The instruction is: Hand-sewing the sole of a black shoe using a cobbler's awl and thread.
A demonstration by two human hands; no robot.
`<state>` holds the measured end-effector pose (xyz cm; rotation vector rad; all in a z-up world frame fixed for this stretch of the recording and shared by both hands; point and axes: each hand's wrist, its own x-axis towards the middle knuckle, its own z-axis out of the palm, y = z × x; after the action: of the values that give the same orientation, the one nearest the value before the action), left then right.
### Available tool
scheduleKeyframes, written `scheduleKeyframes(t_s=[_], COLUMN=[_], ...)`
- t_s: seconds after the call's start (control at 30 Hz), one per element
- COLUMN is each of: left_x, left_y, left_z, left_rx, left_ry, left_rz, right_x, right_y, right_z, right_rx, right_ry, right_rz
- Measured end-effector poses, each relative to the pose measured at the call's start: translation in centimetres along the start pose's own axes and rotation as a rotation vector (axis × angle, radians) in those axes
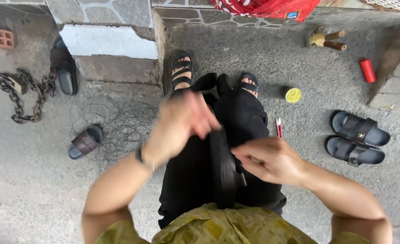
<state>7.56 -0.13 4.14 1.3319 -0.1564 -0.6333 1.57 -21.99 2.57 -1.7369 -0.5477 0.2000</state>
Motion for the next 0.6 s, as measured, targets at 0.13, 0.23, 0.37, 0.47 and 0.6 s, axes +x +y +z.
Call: scheduleKeyframes(t_s=[0.13,0.23,0.37,0.47,0.6], left_x=[3.3,1.8,-1.4,-4.4,-4.8], left_y=[-0.1,-0.9,1.7,-2.4,-3.1], left_z=[-2.8,-6.5,-2.4,0.2,1.0], left_rx=[-0.256,0.506,0.943,0.675,0.709], left_ry=[0.139,0.205,0.148,0.049,0.102], left_rz=[0.066,0.271,0.402,0.297,0.331], right_x=[1.3,0.7,0.8,1.4,1.8], right_y=[0.5,-0.1,-0.7,-0.6,-0.6], right_z=[0.0,-1.2,-2.4,-2.9,-3.2], right_rx=[-0.068,-0.348,-0.571,-0.657,-0.783], right_ry=[-0.030,-0.085,-0.163,-0.225,-0.284], right_rz=[-0.052,-0.120,-0.171,-0.251,-0.297])
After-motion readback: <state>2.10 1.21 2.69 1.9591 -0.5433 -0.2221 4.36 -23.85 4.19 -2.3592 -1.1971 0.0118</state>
